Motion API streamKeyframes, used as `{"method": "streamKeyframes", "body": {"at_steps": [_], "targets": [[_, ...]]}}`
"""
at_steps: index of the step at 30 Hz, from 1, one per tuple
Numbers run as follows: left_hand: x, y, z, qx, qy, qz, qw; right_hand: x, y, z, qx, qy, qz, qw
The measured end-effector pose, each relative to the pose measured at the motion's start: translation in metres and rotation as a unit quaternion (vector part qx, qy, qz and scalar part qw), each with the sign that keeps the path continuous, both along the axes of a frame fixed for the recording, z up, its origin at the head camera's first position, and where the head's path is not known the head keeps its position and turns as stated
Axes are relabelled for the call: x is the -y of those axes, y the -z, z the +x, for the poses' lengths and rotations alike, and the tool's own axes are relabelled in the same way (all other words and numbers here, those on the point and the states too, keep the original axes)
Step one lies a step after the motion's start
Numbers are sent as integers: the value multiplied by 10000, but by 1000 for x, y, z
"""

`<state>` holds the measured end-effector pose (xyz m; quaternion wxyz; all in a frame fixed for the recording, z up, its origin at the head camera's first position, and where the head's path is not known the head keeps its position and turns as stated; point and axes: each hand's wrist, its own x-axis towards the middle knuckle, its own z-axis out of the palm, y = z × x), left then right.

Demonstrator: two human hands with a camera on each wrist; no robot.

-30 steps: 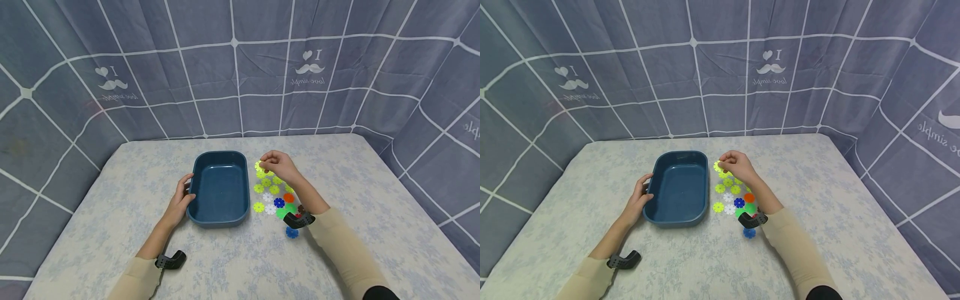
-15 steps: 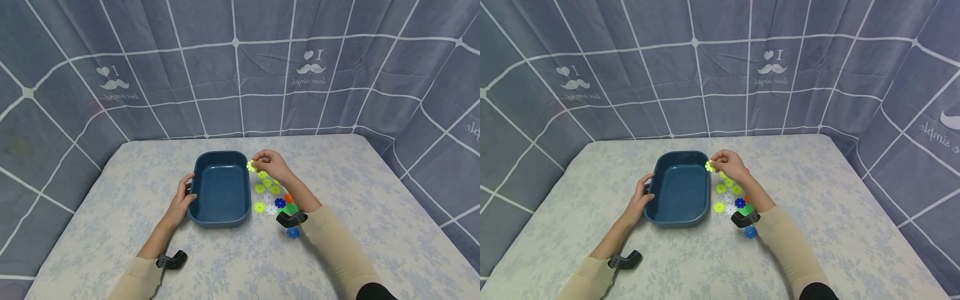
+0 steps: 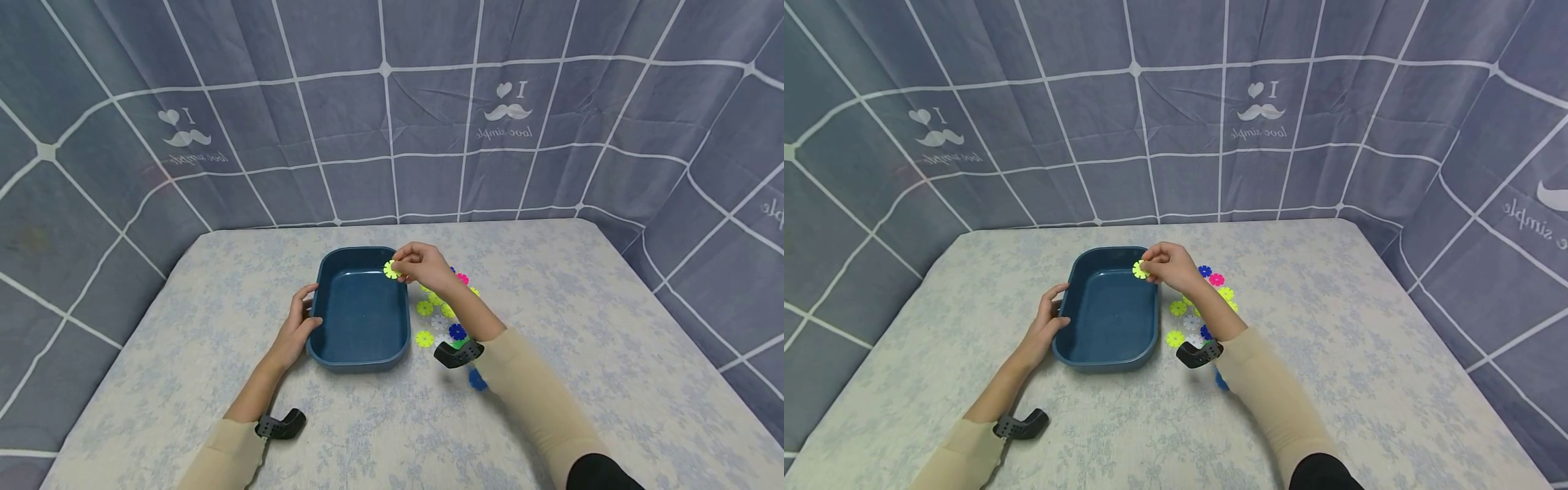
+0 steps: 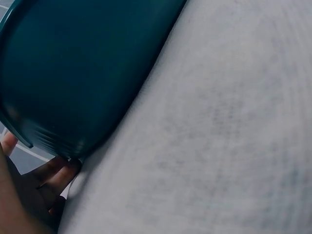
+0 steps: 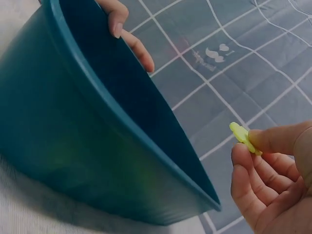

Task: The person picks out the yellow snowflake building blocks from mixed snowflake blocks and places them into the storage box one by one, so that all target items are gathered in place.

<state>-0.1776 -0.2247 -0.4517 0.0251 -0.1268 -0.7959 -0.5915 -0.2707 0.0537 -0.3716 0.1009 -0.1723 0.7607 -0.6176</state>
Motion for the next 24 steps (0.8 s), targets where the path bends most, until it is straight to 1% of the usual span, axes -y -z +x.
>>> {"method": "streamKeyframes", "body": {"at_steps": [4, 8, 17, 24], "targets": [[1, -1, 0, 64, -25, 1, 10000, 8, -1, -1, 138, -58, -145, 9998], [3, 0, 0, 108, -71, 0, 9999, 15, -2, -1, 222, -59, -148, 9996], [5, 0, 0, 116, -73, 53, 9999, 30, -3, -6, 235, -36, -100, 9997], [5, 0, -1, 177, -13, 94, 9998, 43, -3, -9, 276, 50, -437, 9987]]}}
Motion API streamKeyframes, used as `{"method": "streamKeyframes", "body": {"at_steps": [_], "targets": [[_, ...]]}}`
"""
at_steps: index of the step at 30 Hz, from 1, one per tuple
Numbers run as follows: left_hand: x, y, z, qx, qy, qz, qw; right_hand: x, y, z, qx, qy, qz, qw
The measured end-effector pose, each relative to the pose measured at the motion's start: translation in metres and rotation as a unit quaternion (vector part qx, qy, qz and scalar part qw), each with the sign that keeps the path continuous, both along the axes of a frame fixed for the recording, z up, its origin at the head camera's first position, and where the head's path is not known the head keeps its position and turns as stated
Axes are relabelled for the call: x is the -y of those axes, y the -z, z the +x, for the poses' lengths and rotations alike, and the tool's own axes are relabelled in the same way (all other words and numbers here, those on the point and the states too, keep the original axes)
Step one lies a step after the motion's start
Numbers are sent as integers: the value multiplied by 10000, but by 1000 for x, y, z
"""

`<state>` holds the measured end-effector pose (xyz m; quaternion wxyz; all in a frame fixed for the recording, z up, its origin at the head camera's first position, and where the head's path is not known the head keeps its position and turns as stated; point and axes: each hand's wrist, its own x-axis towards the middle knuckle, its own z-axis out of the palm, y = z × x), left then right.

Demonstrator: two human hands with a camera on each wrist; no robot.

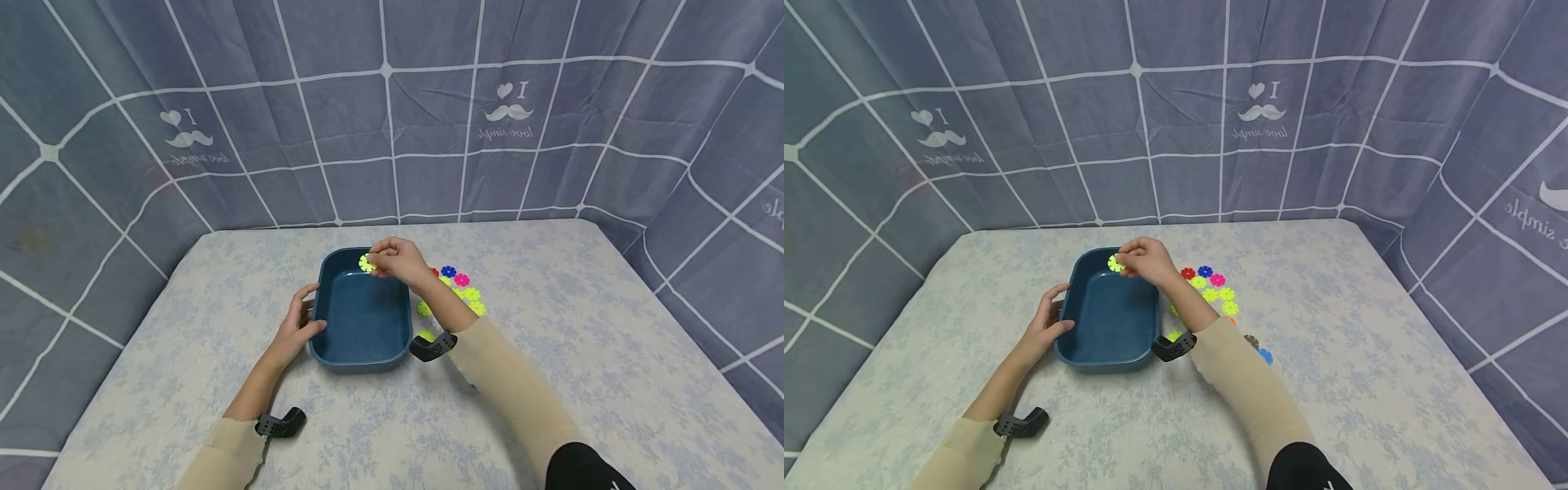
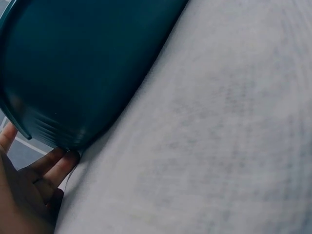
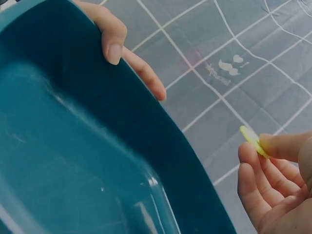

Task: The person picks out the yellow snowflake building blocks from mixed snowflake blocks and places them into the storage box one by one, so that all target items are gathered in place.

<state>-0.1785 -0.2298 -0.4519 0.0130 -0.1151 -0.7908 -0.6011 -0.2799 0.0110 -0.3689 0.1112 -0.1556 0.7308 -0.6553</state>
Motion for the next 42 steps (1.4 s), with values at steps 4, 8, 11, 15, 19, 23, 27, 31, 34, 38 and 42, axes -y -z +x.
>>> {"method": "streamKeyframes", "body": {"at_steps": [4, 8, 11, 15, 19, 23, 27, 31, 34, 38, 42], "targets": [[0, 0, 0, 41, -43, 7, 10000, 7, -2, 0, 49, 72, -128, 9999], [0, 1, 0, 57, -63, 31, 10000, 15, 0, -4, 178, 95, -134, 9997], [1, 1, 0, 47, -21, 47, 10000, 21, 0, -7, 251, 115, -165, 9995], [0, 0, 0, 65, 14, 39, 10000, 29, 0, -10, 358, 164, -209, 9990], [0, -1, 0, 66, 24, 59, 10000, 38, 3, -13, 580, 304, -284, 9974], [0, -1, 0, 64, 28, 69, 10000, 44, 7, -16, 821, 450, -381, 9949], [0, -1, 0, 56, 22, 37, 10000, 51, 12, -17, 1044, 560, -463, 9919], [0, 0, 0, 70, 14, 15, 10000, 59, 17, -17, 1275, 692, -589, 9877], [0, 0, -1, 75, 18, 26, 10000, 65, 21, -14, 1429, 836, -652, 9840], [0, 0, -1, 67, 21, 15, 10000, 70, 25, -12, 1536, 1040, -662, 9804], [-1, 0, -1, 52, -30, -22, 10000, 72, 32, -12, 1452, 1090, -499, 9821]]}}
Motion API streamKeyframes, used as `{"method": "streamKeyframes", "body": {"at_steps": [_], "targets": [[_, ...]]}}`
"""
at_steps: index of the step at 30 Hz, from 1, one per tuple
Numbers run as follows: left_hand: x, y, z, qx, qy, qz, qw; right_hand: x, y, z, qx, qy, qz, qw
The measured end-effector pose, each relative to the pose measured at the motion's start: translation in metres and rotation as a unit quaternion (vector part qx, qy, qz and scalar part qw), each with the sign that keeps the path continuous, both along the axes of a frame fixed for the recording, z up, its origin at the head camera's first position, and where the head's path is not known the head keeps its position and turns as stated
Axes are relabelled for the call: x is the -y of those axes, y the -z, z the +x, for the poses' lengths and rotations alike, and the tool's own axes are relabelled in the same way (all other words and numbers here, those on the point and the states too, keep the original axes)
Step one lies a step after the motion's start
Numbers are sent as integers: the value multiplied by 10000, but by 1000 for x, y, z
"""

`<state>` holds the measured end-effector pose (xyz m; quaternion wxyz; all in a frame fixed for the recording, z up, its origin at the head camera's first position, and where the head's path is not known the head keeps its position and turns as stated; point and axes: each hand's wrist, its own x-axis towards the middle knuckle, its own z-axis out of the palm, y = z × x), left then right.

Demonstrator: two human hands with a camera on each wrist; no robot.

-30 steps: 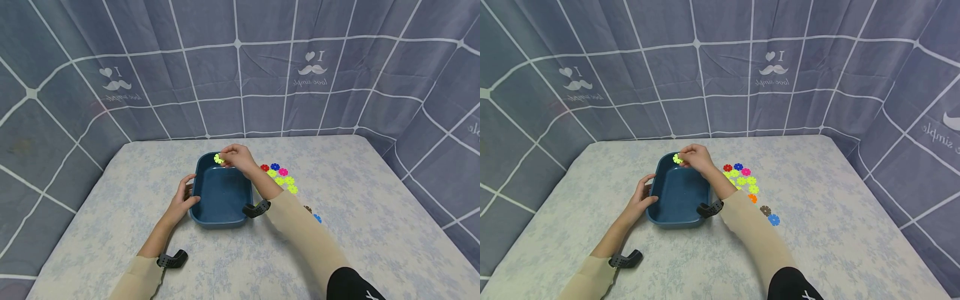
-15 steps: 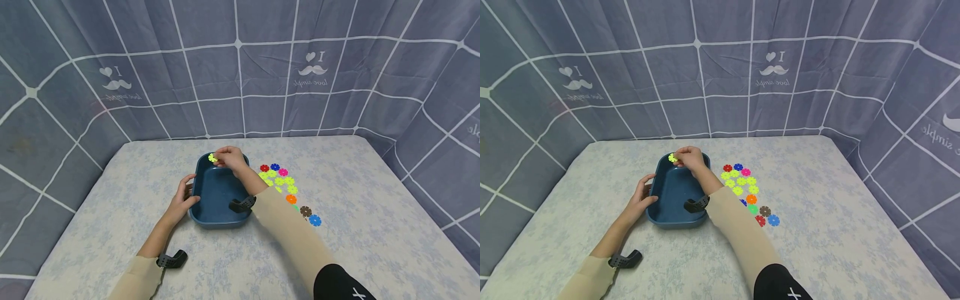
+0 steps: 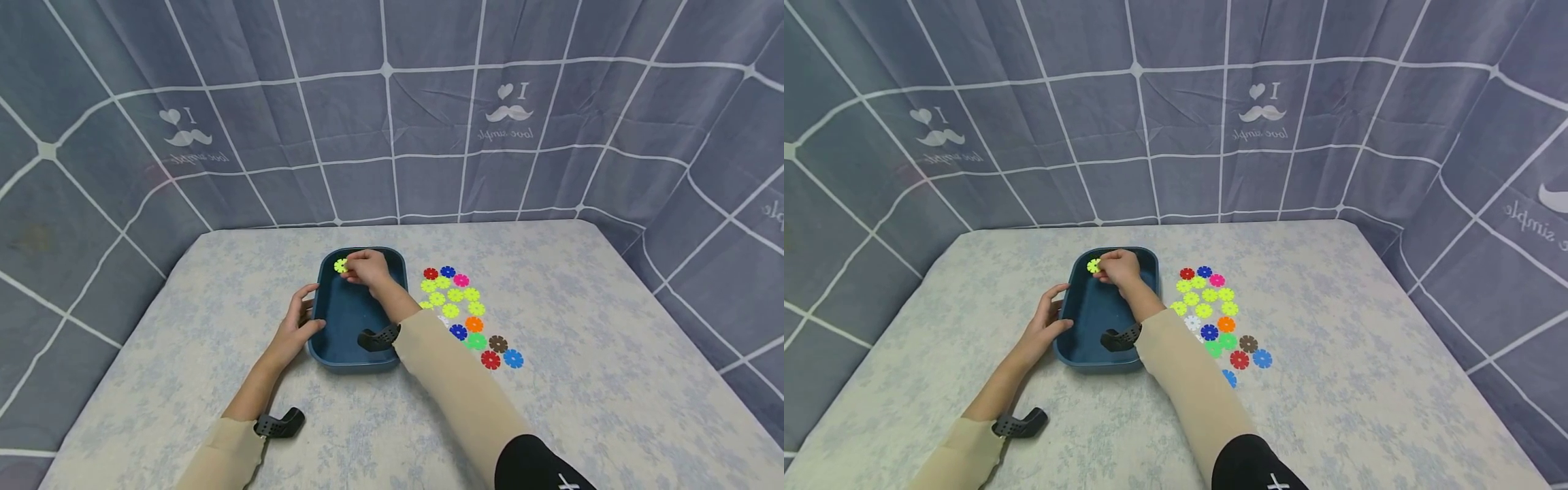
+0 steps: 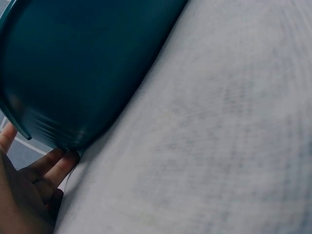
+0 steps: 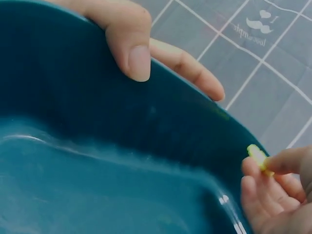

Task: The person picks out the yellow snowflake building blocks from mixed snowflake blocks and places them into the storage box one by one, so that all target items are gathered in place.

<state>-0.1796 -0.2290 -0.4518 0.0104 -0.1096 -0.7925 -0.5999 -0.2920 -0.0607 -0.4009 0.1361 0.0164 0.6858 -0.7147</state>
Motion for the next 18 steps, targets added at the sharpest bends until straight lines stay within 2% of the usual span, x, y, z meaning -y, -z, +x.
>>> {"method": "streamKeyframes", "body": {"at_steps": [9, 18], "targets": [[1, 1, -2, 38, 28, 29, 10000, 1, 12, -1, -151, -83, 884, 9959], [2, 2, -1, 53, 73, 60, 9999, 3, 14, 3, -240, -421, 1799, 9825]]}}
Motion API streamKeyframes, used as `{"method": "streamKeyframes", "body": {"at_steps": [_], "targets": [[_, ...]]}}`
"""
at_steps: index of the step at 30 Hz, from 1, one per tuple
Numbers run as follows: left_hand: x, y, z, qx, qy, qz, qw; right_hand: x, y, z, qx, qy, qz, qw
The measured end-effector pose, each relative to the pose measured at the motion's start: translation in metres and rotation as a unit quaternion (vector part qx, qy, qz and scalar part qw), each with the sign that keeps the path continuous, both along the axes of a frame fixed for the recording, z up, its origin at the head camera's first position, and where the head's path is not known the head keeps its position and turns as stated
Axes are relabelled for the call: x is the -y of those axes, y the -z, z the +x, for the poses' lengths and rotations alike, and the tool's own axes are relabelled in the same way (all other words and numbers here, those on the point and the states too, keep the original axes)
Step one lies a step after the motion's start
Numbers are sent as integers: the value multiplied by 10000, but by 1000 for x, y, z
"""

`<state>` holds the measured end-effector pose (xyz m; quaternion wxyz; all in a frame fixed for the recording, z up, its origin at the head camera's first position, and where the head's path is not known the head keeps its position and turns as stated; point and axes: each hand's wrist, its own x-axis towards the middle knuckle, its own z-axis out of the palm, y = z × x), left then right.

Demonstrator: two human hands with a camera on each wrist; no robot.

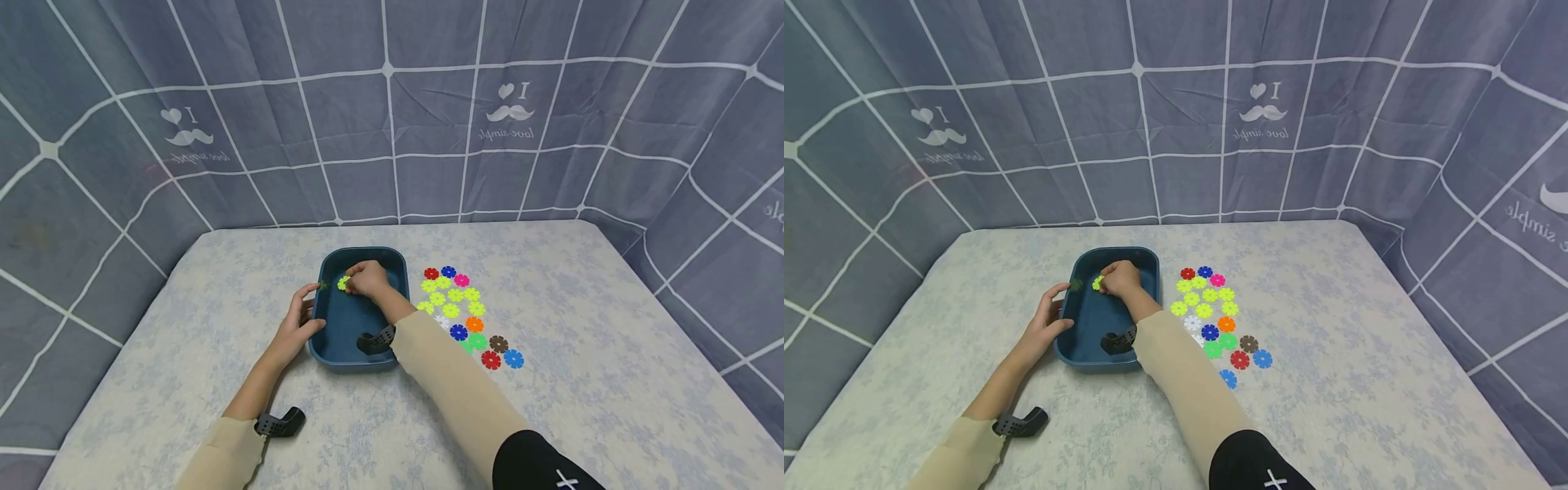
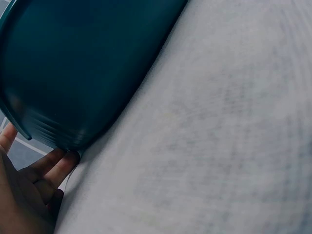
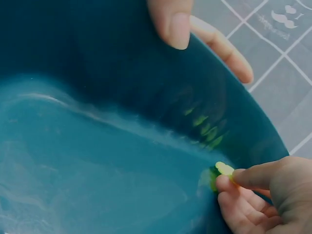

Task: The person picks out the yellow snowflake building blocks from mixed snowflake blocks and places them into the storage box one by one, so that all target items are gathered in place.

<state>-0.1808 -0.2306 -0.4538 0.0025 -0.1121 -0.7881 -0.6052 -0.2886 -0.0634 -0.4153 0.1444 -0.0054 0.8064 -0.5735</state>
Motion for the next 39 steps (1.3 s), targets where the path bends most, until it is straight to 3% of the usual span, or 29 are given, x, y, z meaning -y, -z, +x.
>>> {"method": "streamKeyframes", "body": {"at_steps": [9, 29, 39], "targets": [[0, -1, 0, 55, 6, 15, 10000, -1, 1, 1, -231, -290, 274, 9989], [-1, 0, 0, 30, -53, 10, 10000, -4, 3, 0, -490, -254, 478, 9973], [0, -1, 1, 30, -68, -24, 10000, -2, 0, -1, -437, 2, 46, 9990]]}}
